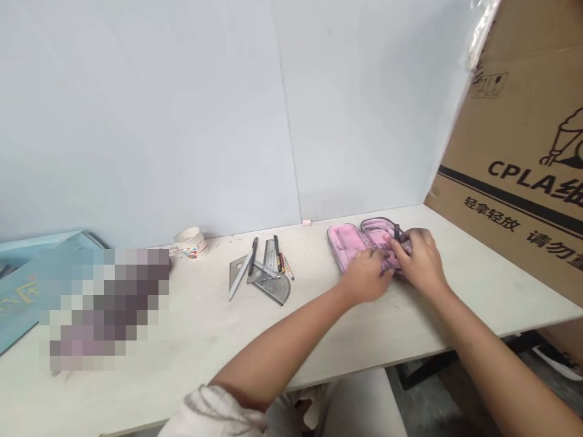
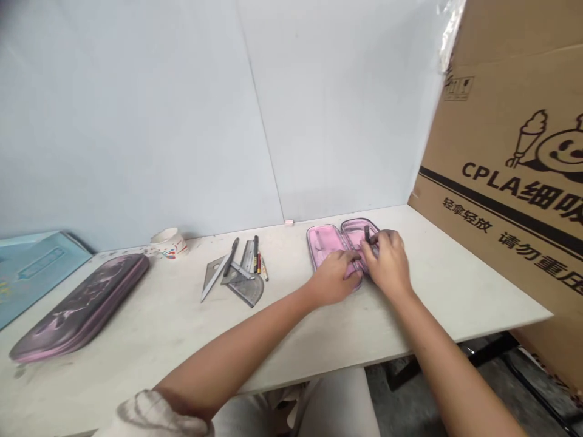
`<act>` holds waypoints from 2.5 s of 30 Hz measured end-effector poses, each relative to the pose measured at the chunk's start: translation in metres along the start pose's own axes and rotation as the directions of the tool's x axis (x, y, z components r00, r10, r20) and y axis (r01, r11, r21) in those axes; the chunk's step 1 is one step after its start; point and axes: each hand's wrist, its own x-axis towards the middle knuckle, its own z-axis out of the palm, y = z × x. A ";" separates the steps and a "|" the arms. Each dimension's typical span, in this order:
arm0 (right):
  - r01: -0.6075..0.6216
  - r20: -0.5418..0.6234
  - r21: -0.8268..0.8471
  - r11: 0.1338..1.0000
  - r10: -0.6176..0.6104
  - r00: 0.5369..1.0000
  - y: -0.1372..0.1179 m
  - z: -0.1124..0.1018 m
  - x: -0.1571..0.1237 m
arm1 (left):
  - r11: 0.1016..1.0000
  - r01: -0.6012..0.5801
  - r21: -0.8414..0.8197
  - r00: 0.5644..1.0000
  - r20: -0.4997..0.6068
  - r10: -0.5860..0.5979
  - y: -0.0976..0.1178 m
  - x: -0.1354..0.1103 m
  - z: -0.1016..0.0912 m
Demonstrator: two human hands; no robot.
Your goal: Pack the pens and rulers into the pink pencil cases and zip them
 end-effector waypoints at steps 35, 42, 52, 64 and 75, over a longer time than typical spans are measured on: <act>0.508 0.499 -0.012 0.861 -0.435 0.749 -0.170 0.087 -0.028 | 0.951 0.284 0.118 0.937 -0.242 -0.250 -0.113 -0.154 -0.100; 0.521 0.541 -0.105 0.847 -0.391 0.745 -0.187 0.095 -0.021 | 0.888 0.399 -0.228 0.811 -0.363 -0.458 -0.125 -0.153 -0.104; 0.689 0.512 0.150 0.709 -0.652 0.560 -0.171 0.056 -0.032 | 0.789 0.355 -0.501 0.825 -0.228 -0.517 -0.121 -0.153 -0.096; 0.409 0.251 -0.217 0.886 -0.355 0.901 -0.072 0.050 0.001 | 0.896 0.284 0.342 0.958 -0.074 -0.276 -0.126 -0.011 -0.114; 0.381 0.194 -0.163 0.910 -0.349 0.917 -0.077 0.052 0.011 | 0.721 0.408 0.560 0.904 -0.140 -0.404 -0.169 0.049 -0.083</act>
